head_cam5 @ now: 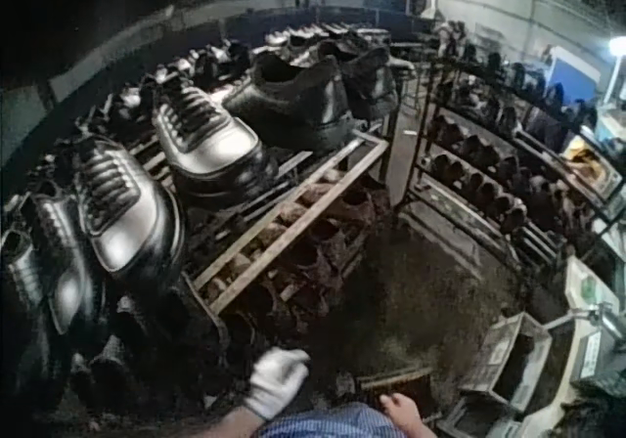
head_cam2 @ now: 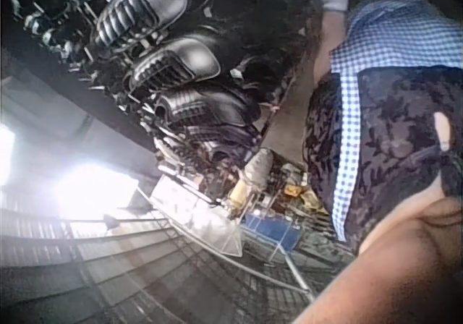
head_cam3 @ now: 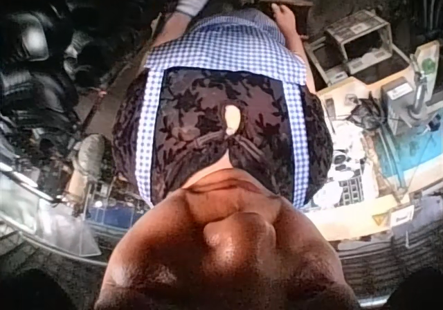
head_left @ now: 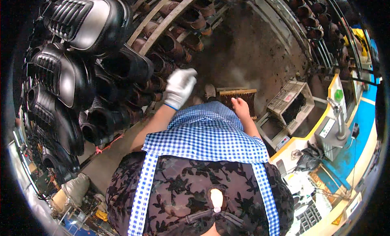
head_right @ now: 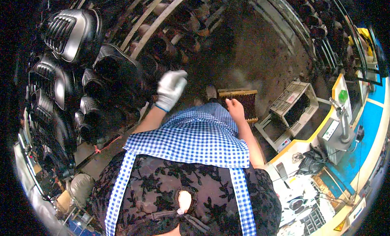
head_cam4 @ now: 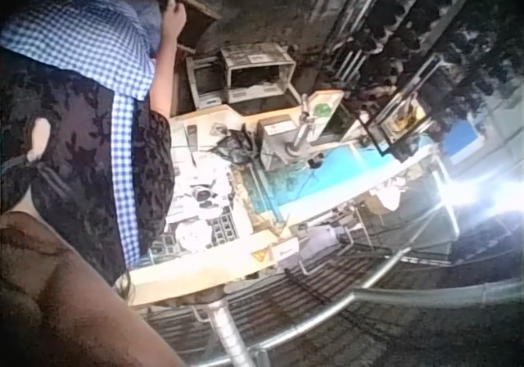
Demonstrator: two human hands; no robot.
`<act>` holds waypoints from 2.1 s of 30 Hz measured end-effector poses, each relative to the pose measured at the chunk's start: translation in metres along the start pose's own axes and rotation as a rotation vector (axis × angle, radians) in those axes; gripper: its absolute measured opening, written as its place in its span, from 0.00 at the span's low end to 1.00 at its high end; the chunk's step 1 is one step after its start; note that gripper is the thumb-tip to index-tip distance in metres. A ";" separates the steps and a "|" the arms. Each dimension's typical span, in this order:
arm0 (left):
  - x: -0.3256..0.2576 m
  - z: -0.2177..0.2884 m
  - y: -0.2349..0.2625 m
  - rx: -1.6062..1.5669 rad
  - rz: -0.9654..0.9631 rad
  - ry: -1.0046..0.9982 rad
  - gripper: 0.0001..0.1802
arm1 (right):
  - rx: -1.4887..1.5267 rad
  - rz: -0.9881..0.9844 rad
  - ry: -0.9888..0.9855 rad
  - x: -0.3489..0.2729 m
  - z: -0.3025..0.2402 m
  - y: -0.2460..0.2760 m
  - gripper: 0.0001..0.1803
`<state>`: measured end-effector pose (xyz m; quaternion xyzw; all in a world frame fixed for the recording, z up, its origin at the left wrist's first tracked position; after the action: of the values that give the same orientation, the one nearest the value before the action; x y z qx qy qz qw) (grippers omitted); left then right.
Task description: Trimming excess glue and material from the edges of finished leather shoes using a small hand tool.
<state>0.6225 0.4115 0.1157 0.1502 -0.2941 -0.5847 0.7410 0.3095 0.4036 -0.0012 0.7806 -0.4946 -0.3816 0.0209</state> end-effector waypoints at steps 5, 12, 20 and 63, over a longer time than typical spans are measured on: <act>-0.041 0.008 -0.041 0.146 -0.875 0.084 0.19 | 0.186 0.072 -0.285 -0.022 0.072 0.007 0.23; -0.002 0.004 -0.031 -0.118 -0.606 0.308 0.24 | -0.026 0.174 -0.173 -0.021 0.083 0.013 0.21; 0.076 -0.017 -0.020 -0.218 -0.070 0.305 0.30 | -0.088 0.077 -0.049 0.070 0.045 0.029 0.25; 0.294 0.180 -0.230 -0.571 -1.026 0.110 0.15 | -0.379 1.813 -0.329 -0.228 -0.032 0.504 0.33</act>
<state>0.3751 0.0903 0.2024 0.0983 0.0241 -0.9158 0.3887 -0.1024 0.3155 0.3595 0.0178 -0.8402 -0.3993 0.3666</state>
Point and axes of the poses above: each hand's wrist, its own x-axis towards the middle knuckle, its own y-axis out of the back of the hand, z = x × y, the point moved 2 cm from there along x, towards the middle knuckle, and after that the axes turned 6 degrees about -z, right-handed, at the moved point
